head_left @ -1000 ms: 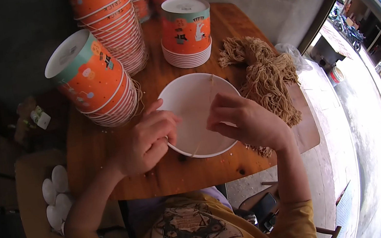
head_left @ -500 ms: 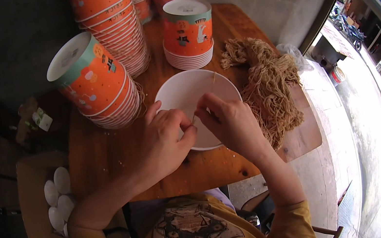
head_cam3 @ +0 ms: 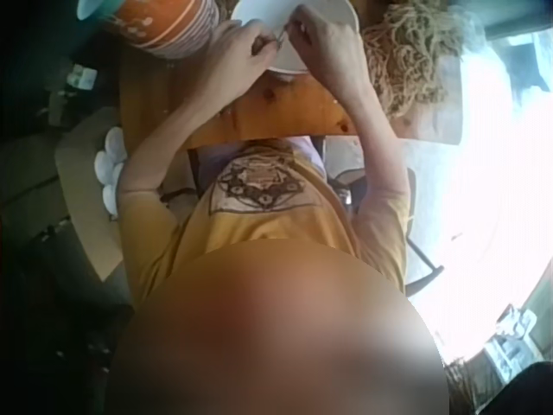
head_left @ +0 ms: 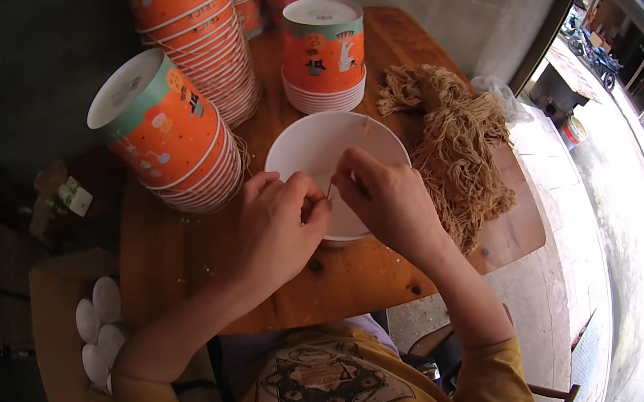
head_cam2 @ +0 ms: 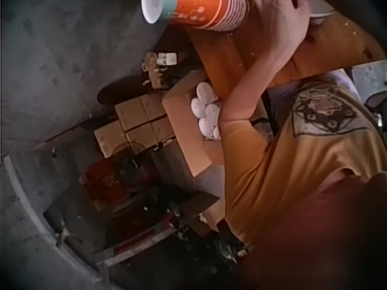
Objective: Attaching elastic strings to paper bowls and stacking them.
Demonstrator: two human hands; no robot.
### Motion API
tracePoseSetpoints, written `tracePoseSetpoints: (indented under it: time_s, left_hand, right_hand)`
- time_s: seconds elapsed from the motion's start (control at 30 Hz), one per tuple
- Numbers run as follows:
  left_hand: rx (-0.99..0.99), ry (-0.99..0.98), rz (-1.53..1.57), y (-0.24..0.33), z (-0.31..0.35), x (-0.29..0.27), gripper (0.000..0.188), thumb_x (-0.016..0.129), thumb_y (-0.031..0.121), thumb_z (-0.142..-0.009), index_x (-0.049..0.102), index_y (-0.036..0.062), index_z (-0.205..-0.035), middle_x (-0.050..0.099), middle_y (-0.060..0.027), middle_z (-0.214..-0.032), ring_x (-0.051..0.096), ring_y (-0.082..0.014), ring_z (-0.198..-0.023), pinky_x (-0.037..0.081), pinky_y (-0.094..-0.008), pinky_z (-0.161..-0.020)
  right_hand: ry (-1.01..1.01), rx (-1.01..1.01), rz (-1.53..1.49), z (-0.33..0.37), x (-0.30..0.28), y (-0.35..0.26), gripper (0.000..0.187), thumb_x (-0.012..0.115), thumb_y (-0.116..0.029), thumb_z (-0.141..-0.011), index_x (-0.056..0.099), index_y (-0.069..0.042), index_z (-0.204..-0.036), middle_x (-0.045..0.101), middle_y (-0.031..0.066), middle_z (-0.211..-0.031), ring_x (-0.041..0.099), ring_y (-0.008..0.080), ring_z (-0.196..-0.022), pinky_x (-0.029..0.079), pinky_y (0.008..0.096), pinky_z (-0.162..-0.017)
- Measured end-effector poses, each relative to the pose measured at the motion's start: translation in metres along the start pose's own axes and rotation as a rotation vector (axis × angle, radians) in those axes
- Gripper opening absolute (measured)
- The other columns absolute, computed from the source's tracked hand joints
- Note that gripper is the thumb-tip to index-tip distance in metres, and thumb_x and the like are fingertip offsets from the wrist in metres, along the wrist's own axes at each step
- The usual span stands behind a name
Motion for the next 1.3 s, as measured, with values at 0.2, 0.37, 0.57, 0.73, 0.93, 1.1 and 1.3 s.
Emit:
tracePoseSetpoints:
  time_s: [0.2,0.37,0.57,0.73,0.93,1.1,1.3]
  left_hand:
    - [0.065,-0.008,-0.055,0.007,-0.001,-0.002,0.009,0.058,0.002,-0.079,0.050,0.0064,-0.082,0.053,-0.0042,-0.075,0.056,-0.0235,-0.081,0.033,-0.0435,-0.102]
    - [0.133,-0.089,-0.058,0.006,0.007,-0.012,0.013,0.056,0.000,-0.076,0.049,0.0073,-0.084,0.049,-0.0034,-0.078,0.054,-0.0242,-0.083,0.029,-0.0438,-0.107]
    - [0.226,-0.091,-0.002,0.009,0.019,-0.014,0.024,0.063,0.000,-0.076,0.051,0.0082,-0.095,0.052,-0.0056,-0.093,0.055,-0.0260,-0.093,0.030,-0.0471,-0.109]
    - [0.456,0.004,-0.139,0.011,0.020,-0.007,0.030,0.067,-0.005,-0.074,0.052,0.0057,-0.098,0.053,-0.0095,-0.095,0.056,-0.0329,-0.102,0.045,-0.0485,-0.101]
    - [0.591,-0.147,-0.047,0.001,0.012,-0.009,0.032,0.066,-0.008,-0.071,0.055,0.0041,-0.098,0.056,-0.0114,-0.096,0.059,-0.0327,-0.097,0.052,-0.0464,-0.094]
    - [0.612,-0.142,-0.112,-0.001,0.015,-0.047,0.027,0.067,-0.003,-0.072,0.056,0.0049,-0.096,0.057,-0.0111,-0.098,0.060,-0.0326,-0.102,0.052,-0.0429,-0.087]
    - [0.330,-0.172,0.137,-0.003,0.021,-0.110,0.024,0.058,-0.011,-0.077,0.060,0.0049,-0.095,0.060,-0.0076,-0.090,0.063,-0.0235,-0.086,0.050,-0.0329,-0.076]
  right_hand:
    - [0.066,0.027,0.019,-0.004,0.000,0.006,0.010,0.059,-0.016,-0.092,0.054,-0.007,-0.090,0.062,0.0200,-0.064,0.064,0.0417,-0.062,0.051,0.0515,-0.055]
    - [0.093,0.065,0.089,-0.006,0.001,0.004,0.012,0.057,-0.016,-0.092,0.053,-0.005,-0.088,0.063,0.0208,-0.065,0.064,0.0416,-0.062,0.051,0.0518,-0.055]
    - [0.093,0.060,0.088,-0.006,0.001,0.005,0.011,0.056,-0.015,-0.092,0.054,-0.005,-0.089,0.063,0.0209,-0.064,0.064,0.0413,-0.061,0.051,0.0517,-0.055]
    - [0.070,0.069,0.083,-0.007,0.002,0.003,0.011,0.055,-0.015,-0.093,0.054,-0.005,-0.090,0.063,0.0211,-0.064,0.064,0.0418,-0.062,0.051,0.0517,-0.055]
    - [0.091,0.079,0.111,-0.007,-0.003,-0.004,0.014,0.059,-0.018,-0.093,0.054,-0.005,-0.088,0.064,0.0190,-0.072,0.064,0.0401,-0.068,0.051,0.0499,-0.058]
    - [0.078,-0.134,-0.039,0.003,-0.042,-0.017,0.017,0.074,-0.018,-0.085,0.066,-0.004,-0.092,0.060,0.0079,-0.085,0.058,0.0234,-0.072,0.051,0.0337,-0.061]
    - [-0.301,-0.310,-0.245,0.020,-0.025,-0.040,0.016,0.077,-0.021,-0.084,0.069,-0.008,-0.090,0.060,0.0050,-0.075,0.058,0.0190,-0.067,0.047,0.0316,-0.062]
Point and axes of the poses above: each hand's wrist, its own z-axis away from the middle knuckle, its own x-axis out of the palm, y = z × x, the point moved 4 cm from there along -z, towards the middle knuckle
